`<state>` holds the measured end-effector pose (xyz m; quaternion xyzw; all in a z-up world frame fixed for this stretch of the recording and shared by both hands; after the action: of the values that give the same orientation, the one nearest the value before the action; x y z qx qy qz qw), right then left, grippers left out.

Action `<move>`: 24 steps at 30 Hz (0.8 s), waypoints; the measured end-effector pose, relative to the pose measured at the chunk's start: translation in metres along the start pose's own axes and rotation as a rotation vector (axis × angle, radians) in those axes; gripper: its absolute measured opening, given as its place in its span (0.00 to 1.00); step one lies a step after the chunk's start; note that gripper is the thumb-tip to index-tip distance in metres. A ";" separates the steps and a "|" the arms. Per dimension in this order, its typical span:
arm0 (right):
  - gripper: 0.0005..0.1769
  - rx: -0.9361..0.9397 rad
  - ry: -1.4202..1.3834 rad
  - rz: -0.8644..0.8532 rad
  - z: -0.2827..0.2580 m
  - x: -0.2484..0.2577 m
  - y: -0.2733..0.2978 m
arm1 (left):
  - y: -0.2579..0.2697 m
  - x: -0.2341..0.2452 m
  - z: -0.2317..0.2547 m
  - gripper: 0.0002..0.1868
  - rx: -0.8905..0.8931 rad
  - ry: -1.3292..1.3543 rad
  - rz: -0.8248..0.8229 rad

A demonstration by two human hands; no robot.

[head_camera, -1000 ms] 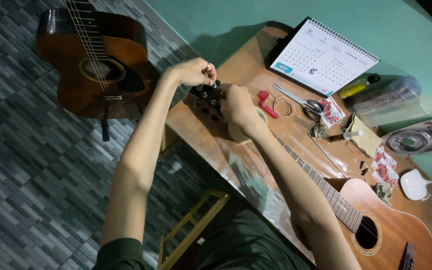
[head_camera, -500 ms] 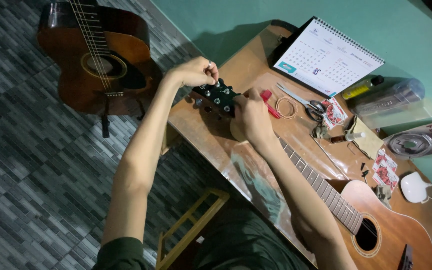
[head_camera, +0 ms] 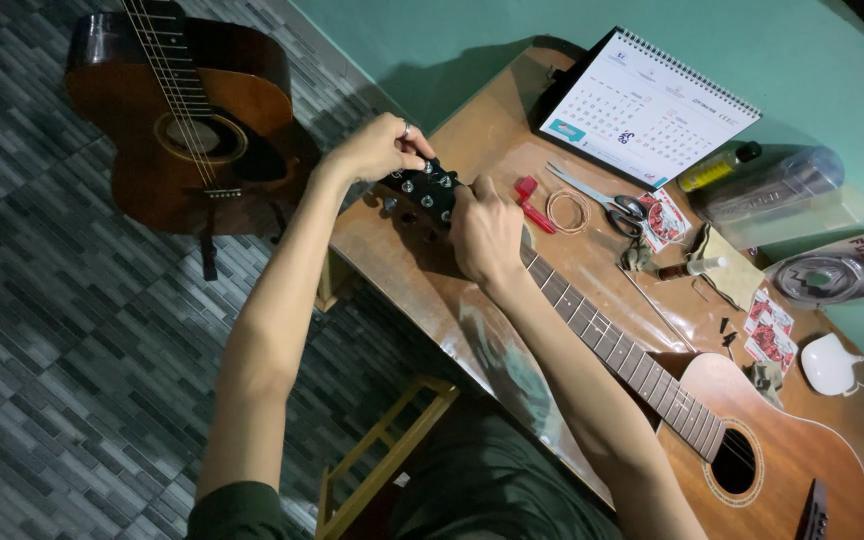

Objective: The person replaces a guitar string by first loosening and removing the old string from the tuning pegs and bridge. They then insert a new string into the bridge, pull it taut, and wind it onto the tuning pegs using a red string winder tool.

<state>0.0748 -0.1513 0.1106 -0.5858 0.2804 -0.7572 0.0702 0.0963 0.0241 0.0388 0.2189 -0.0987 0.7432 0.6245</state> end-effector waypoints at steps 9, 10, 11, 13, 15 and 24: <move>0.04 0.048 0.060 0.110 -0.007 0.016 0.005 | -0.004 0.007 -0.022 0.10 -0.182 0.023 0.188; 0.07 0.013 -0.035 0.035 -0.005 0.017 0.003 | -0.006 0.005 -0.029 0.09 -0.193 0.133 0.191; 0.09 -0.021 -0.131 -0.040 -0.004 0.017 0.002 | -0.008 0.003 -0.036 0.09 -0.204 0.243 0.194; 0.12 -0.075 -0.206 -0.064 0.007 0.015 0.015 | -0.003 -0.001 -0.033 0.08 -0.193 0.313 0.185; 0.16 -0.125 -0.280 -0.085 0.021 0.021 0.031 | 0.003 -0.006 -0.027 0.08 -0.183 0.383 0.179; 0.11 -0.364 -0.352 -0.170 0.075 0.049 0.097 | 0.009 -0.026 -0.049 0.03 0.043 0.723 0.205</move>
<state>0.1079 -0.2796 0.1148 -0.7328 0.3453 -0.5839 -0.0524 0.0807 0.0193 -0.0150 -0.0557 0.1225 0.8331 0.5365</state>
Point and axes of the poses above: each hand's wrist, its own y-axis away from the middle knuckle, its own x-axis out of the back of the hand, z = x × y, the point moved 10 cm from there along -y, towards the middle knuckle, and after that the axes turned 8 degrees about x, right-handed, at the moved point
